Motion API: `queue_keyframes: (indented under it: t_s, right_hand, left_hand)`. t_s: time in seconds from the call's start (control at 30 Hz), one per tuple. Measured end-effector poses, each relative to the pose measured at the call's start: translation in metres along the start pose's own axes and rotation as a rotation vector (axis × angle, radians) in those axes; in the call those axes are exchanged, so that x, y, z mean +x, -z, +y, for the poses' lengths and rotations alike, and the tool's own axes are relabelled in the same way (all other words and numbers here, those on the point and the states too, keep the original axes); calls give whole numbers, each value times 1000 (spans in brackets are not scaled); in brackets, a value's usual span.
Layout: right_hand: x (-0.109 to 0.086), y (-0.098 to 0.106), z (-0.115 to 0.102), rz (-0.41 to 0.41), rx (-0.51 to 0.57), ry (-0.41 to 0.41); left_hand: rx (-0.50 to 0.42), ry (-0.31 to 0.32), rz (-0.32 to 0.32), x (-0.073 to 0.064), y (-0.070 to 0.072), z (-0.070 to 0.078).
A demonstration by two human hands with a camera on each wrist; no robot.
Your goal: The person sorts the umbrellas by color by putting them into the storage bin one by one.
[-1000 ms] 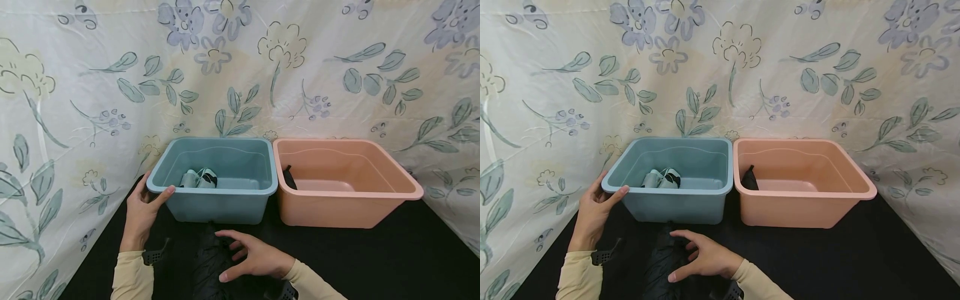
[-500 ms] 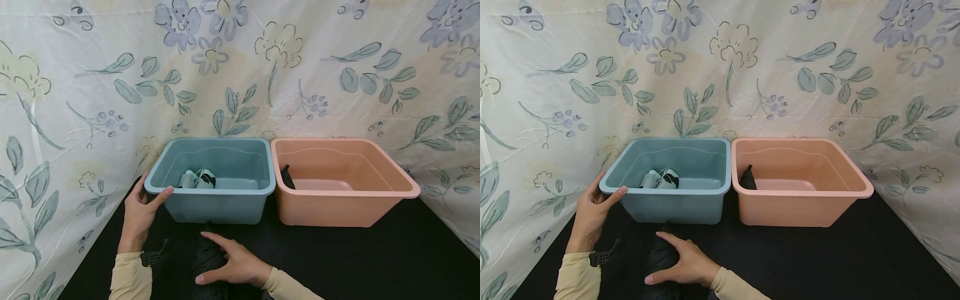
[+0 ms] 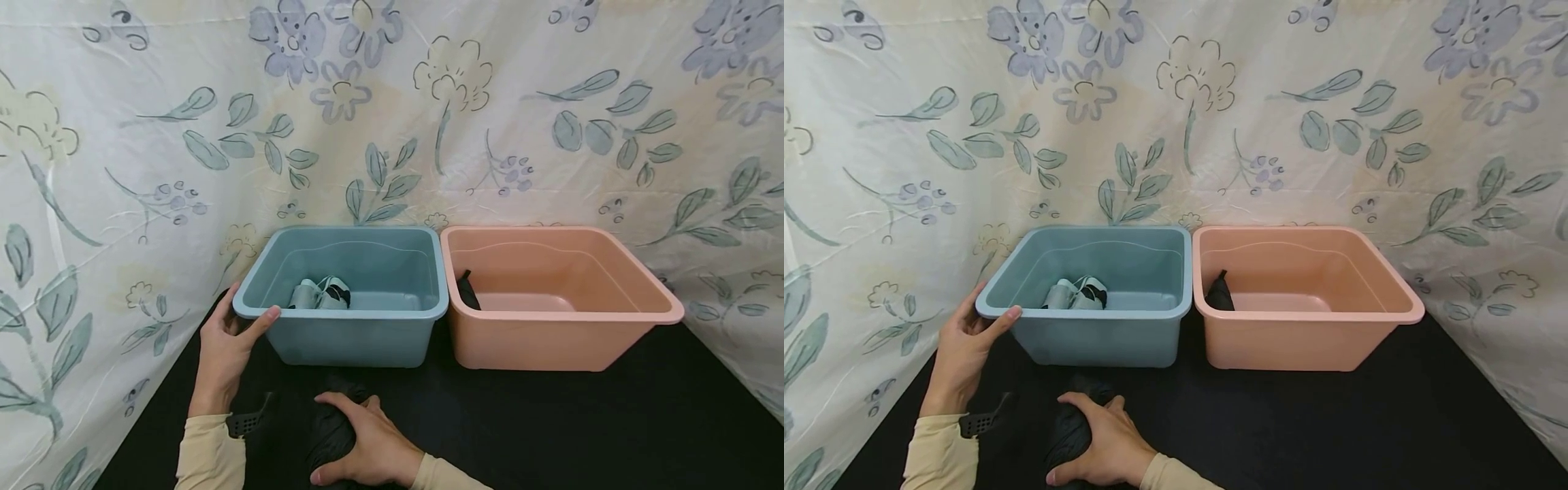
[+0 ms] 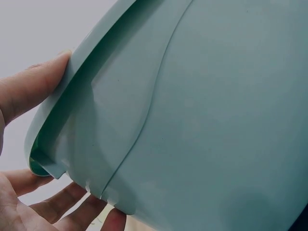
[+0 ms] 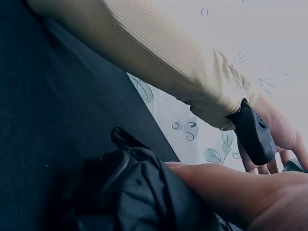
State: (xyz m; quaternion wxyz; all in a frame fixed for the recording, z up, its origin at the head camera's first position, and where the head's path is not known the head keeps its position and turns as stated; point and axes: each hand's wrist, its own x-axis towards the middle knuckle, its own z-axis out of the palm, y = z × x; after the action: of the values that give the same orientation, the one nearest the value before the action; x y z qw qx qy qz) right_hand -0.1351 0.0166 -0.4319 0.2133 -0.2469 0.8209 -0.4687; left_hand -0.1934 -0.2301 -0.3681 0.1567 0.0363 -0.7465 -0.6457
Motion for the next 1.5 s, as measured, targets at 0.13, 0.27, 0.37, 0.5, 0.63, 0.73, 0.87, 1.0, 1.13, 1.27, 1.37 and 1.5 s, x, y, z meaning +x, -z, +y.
queue_keyframes:
  t_s: [0.13,0.27,0.37,0.5,0.63,0.73,0.87,1.0,1.13,1.27,1.37,1.5]
  right_hand:
    - [-1,1,-1,-19,5,23]
    - [-2,2,-2,-20,9,58]
    - [-2,3,-3,-18,-11,79]
    - [-2,2,-4,-11,-23,99]
    - [-2,1,-2,-20,17,124]
    - [-1,2,0,-36,64,143]
    - [0,6,0,-88,165,198]
    - [-1,14,-5,-172,279,237]
    - [-3,25,-12,-230,325,242]
    - [-7,37,-20,-232,335,239]
    - [-11,48,-25,-218,328,247]
    - [-19,63,-34,-209,323,261]
  left_hand:
    - [5,6,-1,0,1,0]
    - [2,8,-3,0,1,0]
    - [-1,9,-3,0,1,0]
    - [3,6,0,0,1,0]
    - [6,4,1,0,1,1]
    - [2,0,0,0,0,1]
    - [-3,-2,0,1,-1,1]
    - [3,1,2,1,-1,1]
    - [6,-2,4,1,-1,2]
    - [17,0,10,0,-2,2]
    - [25,2,10,0,-1,2]
    - [25,4,10,0,-2,3]
